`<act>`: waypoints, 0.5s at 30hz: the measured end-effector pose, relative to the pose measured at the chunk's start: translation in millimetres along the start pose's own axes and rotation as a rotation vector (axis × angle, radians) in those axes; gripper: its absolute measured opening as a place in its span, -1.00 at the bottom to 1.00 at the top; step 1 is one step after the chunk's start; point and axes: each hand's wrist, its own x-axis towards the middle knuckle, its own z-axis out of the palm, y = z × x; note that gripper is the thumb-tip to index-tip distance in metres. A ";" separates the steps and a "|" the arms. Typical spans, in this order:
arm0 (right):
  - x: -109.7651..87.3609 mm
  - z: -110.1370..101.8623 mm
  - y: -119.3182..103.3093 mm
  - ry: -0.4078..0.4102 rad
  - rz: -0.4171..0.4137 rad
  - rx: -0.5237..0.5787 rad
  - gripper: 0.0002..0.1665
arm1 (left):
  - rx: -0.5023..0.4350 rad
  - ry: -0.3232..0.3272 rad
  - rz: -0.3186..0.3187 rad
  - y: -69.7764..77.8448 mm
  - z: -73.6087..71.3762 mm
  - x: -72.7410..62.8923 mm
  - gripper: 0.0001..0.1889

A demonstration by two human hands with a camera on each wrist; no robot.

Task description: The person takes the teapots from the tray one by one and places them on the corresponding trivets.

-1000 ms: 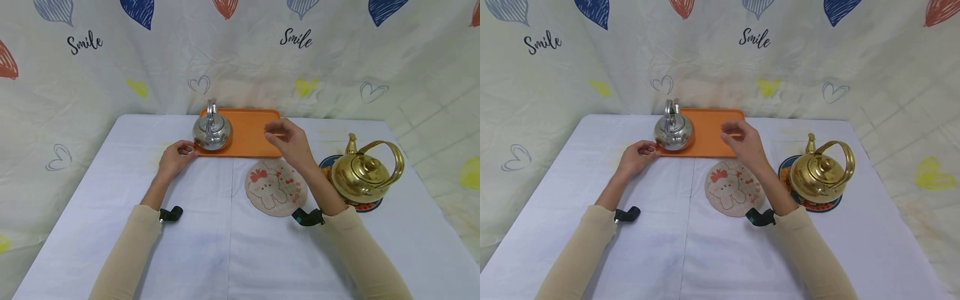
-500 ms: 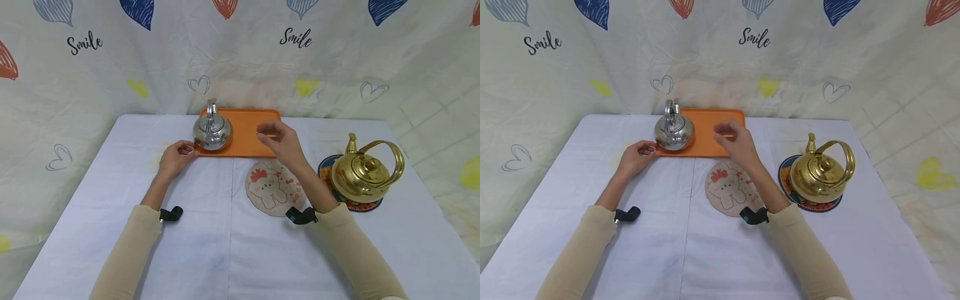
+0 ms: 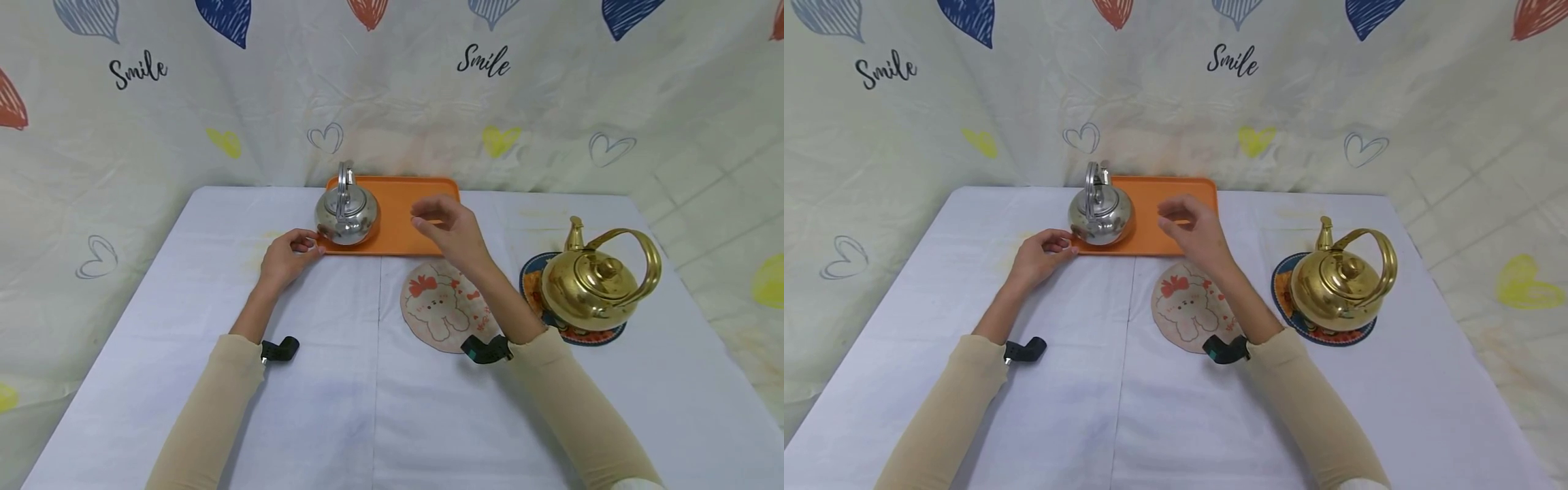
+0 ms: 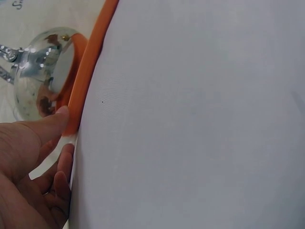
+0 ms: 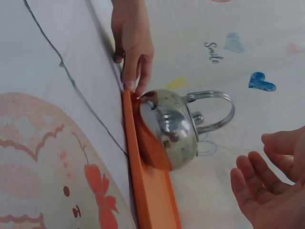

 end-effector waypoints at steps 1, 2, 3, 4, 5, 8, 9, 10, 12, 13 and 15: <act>0.6 0.9 0.0 -0.003 0.003 0.002 -0.66 | 0.001 -0.001 -0.001 -0.1 0.0 0.0 -0.59; 1.4 1.7 0.5 -0.005 0.005 0.001 -0.66 | 0.001 0.000 -0.002 -0.3 0.1 0.2 -0.59; 2.2 2.6 0.8 -0.007 0.006 0.001 -0.66 | 0.001 0.001 -0.002 -0.3 0.3 0.2 -0.59; 3.0 3.5 1.3 -0.009 0.006 -0.001 -0.66 | 0.001 0.002 -0.002 -0.4 0.5 0.3 -0.59; 3.6 4.3 1.3 -0.011 0.006 -0.002 -0.67 | 0.001 0.003 -0.003 -0.5 0.6 0.4 -0.59; 5.3 6.5 2.0 -0.013 0.011 -0.006 -0.66 | 0.000 0.005 0.003 -0.5 0.9 0.3 -0.59; 5.8 7.3 2.0 -0.013 0.014 -0.005 -0.66 | 0.000 0.006 0.005 -0.5 1.0 0.4 -0.59; 6.4 8.2 2.5 -0.012 0.018 -0.006 -0.66 | 0.001 0.006 0.007 -0.7 1.1 0.5 -0.59; 7.5 10.2 3.3 -0.014 0.028 -0.008 -0.65 | 0.001 0.006 0.010 -1.2 1.2 0.7 -0.58; 8.0 11.3 3.7 -0.016 0.030 -0.007 -0.65 | 0.001 0.006 0.010 -1.6 1.3 0.9 -0.58; 9.1 13.8 4.7 -0.017 0.031 -0.008 -0.65 | -0.001 0.007 0.011 -2.3 1.4 0.9 -0.58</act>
